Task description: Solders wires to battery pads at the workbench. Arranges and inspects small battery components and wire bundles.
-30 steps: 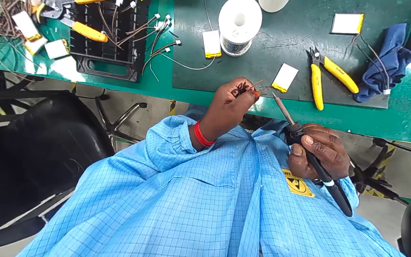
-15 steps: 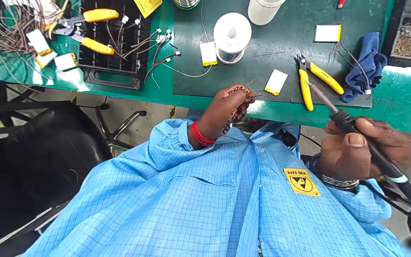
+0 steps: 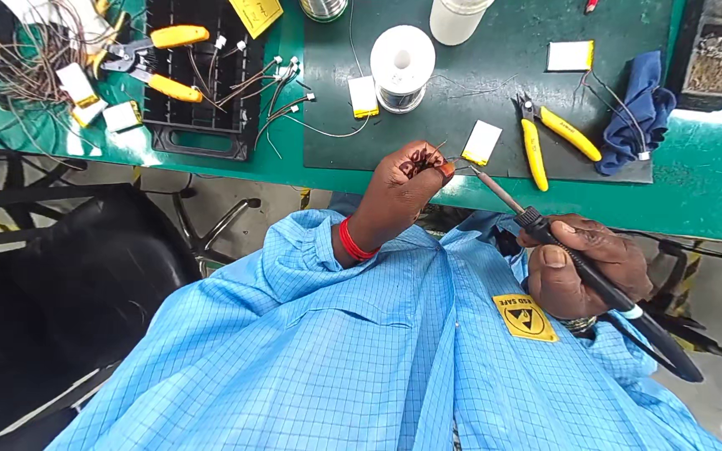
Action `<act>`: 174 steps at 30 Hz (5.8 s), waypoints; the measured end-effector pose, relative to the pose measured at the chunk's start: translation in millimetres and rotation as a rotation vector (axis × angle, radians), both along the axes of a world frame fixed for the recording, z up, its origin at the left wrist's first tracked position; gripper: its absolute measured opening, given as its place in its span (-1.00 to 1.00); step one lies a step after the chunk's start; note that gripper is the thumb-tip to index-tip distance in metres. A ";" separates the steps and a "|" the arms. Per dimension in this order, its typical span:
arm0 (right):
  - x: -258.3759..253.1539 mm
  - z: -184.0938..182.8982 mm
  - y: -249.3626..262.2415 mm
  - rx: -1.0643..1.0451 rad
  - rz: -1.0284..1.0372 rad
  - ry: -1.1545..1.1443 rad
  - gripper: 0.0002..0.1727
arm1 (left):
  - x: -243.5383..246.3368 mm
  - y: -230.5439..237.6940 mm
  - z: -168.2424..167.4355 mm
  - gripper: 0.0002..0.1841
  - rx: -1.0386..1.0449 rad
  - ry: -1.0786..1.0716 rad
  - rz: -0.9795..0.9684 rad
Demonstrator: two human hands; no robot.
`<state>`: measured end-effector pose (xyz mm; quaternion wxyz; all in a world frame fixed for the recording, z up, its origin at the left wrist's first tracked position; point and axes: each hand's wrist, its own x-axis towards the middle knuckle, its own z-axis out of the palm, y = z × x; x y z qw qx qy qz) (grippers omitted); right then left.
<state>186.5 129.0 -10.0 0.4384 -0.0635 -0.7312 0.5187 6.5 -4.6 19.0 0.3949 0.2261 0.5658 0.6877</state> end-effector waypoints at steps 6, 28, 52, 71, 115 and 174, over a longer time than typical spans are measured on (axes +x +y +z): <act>0.3 -0.5 -1.1 -0.005 0.003 0.006 -0.73 | 1.4 1.0 -0.6 -0.82 0.004 0.002 -0.016; 10.7 -12.0 14.6 0.072 -0.064 0.016 -0.72 | 4.7 11.9 -15.2 -0.93 0.204 0.801 0.080; 85.8 -74.4 57.6 0.646 -0.544 -0.356 -0.83 | 1.9 23.3 -17.8 -0.95 -0.005 0.547 0.017; -49.3 -30.2 91.6 0.073 -0.378 -0.115 -0.80 | -49.4 130.4 -29.7 -0.83 -0.320 1.164 0.082; -34.5 -30.8 40.5 0.175 -0.147 -0.182 -0.72 | -75.6 24.3 -34.1 -0.82 -0.285 1.096 0.169; -40.5 -53.8 25.3 0.126 -0.109 -0.152 -0.81 | -28.6 15.3 -60.3 -0.88 -0.125 0.878 0.249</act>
